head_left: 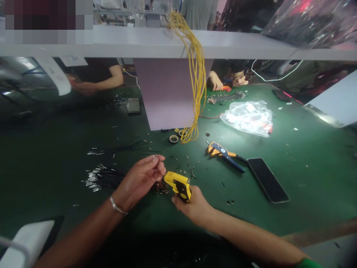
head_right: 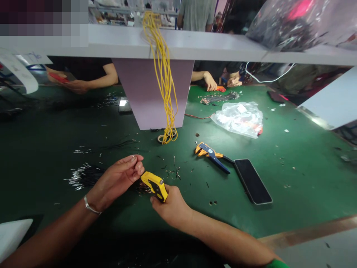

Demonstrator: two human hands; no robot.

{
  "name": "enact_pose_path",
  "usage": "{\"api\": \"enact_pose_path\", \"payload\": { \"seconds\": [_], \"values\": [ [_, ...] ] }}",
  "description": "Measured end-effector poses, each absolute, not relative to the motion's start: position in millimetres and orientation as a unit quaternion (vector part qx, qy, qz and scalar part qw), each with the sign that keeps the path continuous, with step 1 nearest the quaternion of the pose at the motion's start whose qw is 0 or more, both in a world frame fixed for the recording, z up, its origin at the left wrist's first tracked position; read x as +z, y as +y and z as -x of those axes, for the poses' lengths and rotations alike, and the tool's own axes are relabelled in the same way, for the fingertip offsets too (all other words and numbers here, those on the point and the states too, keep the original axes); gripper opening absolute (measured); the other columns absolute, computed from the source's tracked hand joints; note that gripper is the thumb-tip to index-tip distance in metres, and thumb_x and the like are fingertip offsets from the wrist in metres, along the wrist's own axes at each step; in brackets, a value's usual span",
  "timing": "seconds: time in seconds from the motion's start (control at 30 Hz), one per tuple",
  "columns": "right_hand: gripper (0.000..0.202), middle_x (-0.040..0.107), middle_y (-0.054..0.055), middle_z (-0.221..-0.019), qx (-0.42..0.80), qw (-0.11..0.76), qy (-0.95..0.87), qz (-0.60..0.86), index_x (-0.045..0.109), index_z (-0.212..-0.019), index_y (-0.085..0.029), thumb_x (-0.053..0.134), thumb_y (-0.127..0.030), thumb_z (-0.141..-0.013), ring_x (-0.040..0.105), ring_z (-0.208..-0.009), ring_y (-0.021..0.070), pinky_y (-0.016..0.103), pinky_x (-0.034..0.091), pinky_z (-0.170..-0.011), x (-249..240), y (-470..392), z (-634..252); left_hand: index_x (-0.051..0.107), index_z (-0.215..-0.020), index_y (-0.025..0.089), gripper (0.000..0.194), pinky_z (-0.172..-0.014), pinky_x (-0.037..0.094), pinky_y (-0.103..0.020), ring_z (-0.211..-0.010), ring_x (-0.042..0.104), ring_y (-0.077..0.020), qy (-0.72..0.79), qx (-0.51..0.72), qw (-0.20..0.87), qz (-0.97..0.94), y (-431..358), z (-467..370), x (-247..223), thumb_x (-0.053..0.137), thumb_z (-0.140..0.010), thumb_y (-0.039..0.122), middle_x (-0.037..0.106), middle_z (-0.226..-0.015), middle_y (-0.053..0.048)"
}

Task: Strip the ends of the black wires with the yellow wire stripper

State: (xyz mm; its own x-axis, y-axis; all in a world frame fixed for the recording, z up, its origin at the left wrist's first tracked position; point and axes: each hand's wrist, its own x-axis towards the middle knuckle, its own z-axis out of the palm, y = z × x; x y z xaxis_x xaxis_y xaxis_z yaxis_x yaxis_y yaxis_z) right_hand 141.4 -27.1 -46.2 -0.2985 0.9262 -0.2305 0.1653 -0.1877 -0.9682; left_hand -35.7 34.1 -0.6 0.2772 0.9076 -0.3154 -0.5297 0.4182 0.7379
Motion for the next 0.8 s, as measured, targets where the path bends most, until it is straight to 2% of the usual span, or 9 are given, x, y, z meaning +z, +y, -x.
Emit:
{"api": "enact_pose_path", "payload": {
  "seconds": [0.1, 0.3, 0.57, 0.8],
  "values": [
    [0.022, 0.062, 0.002, -0.076, 0.577, 0.315, -0.573, 0.489, 0.064, -0.094, -0.014, 0.058, -0.021, -0.074, 0.051, -0.065, 0.0139, 0.025, 0.045, -0.063, -44.5, -29.7, -142.3, 0.070, -0.085, 0.008, 0.011, -0.051, 0.043, -0.018, -0.056, 0.054, -0.0091, 0.383, 0.471, 0.746, -0.275, 32.3, 35.0, 4.4, 0.066, -0.081, 0.018, 0.058, -0.062, -0.003],
    [0.010, 0.051, -0.003, -0.065, 0.561, 0.285, -0.601, 0.492, 0.061, -0.081, -0.015, 0.058, -0.019, -0.072, 0.040, -0.056, 0.0108, 0.024, 0.039, -0.056, -46.5, -31.3, -144.4, 0.070, -0.083, 0.009, 0.013, -0.049, 0.039, -0.017, -0.052, 0.048, -0.0072, 0.408, 0.462, 0.735, -0.283, 30.2, 31.8, 12.0, 0.071, -0.078, 0.021, 0.053, -0.056, 0.000],
    [0.008, 0.050, -0.004, -0.063, 0.550, 0.264, -0.615, 0.500, 0.052, -0.072, -0.018, 0.059, -0.019, -0.069, 0.041, -0.054, 0.0097, 0.022, 0.039, -0.055, -50.0, -30.8, -144.1, 0.070, -0.079, 0.009, 0.016, -0.046, 0.035, -0.017, -0.050, 0.045, -0.0072, 0.423, 0.460, 0.725, -0.290, 31.0, 30.6, 15.6, 0.075, -0.072, 0.023, 0.050, -0.052, 0.002],
    [0.007, 0.051, -0.005, -0.062, 0.549, 0.251, -0.620, 0.500, 0.052, -0.072, -0.018, 0.059, -0.020, -0.070, 0.042, -0.053, 0.0092, 0.022, 0.039, -0.054, -50.6, -32.1, -143.9, 0.069, -0.079, 0.010, 0.016, -0.046, 0.035, -0.017, -0.050, 0.045, -0.0068, 0.431, 0.451, 0.725, -0.291, 32.6, 31.2, 15.5, 0.075, -0.072, 0.023, 0.049, -0.052, 0.002]
  ]
}}
